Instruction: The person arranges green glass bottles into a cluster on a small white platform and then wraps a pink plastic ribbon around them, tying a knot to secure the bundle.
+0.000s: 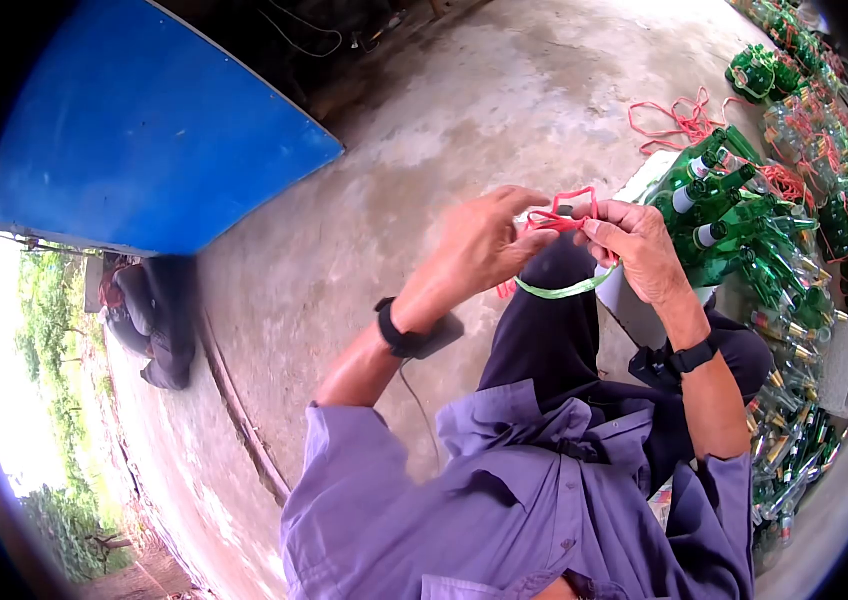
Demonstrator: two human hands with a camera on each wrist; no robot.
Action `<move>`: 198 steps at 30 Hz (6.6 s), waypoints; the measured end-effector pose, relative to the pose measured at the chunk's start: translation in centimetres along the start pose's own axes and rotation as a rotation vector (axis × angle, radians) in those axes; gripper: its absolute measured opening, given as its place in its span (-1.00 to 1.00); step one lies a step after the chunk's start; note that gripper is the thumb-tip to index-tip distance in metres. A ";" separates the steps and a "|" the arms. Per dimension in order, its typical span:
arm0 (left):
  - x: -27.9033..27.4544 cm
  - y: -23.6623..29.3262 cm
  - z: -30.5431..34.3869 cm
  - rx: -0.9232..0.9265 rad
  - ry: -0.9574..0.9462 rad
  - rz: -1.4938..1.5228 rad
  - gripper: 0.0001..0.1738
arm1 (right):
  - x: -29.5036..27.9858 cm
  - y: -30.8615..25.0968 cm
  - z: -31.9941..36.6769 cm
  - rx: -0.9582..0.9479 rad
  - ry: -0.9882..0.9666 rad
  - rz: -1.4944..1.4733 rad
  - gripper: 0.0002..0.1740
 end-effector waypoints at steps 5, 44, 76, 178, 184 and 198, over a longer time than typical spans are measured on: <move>2.7 -0.2 -0.3 -0.158 -0.122 0.229 -0.73 | 0.0 0.3 0.7 -0.006 -0.052 -0.050 -0.77; 4.4 -1.3 1.3 -0.641 -0.066 1.008 -0.85 | 0.1 4.4 1.8 -0.203 0.164 -0.127 -0.85; 6.4 -0.4 2.5 -0.349 0.086 0.548 -0.83 | 2.4 2.3 3.6 -0.471 0.603 0.758 -0.80; 1.5 4.2 -6.4 -0.459 -0.164 0.759 -0.82 | 0.0 -3.7 2.9 -0.392 0.586 0.458 -0.82; 1.3 3.8 -6.3 -0.462 -0.300 0.776 -0.83 | -0.9 -3.5 2.8 -0.246 0.523 0.249 -0.81; 1.2 3.7 -5.5 -0.402 -0.318 0.704 -0.78 | -1.2 -3.3 2.6 -0.067 0.478 0.270 -0.78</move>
Point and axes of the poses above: each hand's wrist, its own z-axis away from the middle knuckle, its own x-axis out of the palm, y = z × x, the point moved 2 cm from there along -z, towards the middle knuckle, and after that the axes turned 8 degrees about z, right-handed, at the moved point
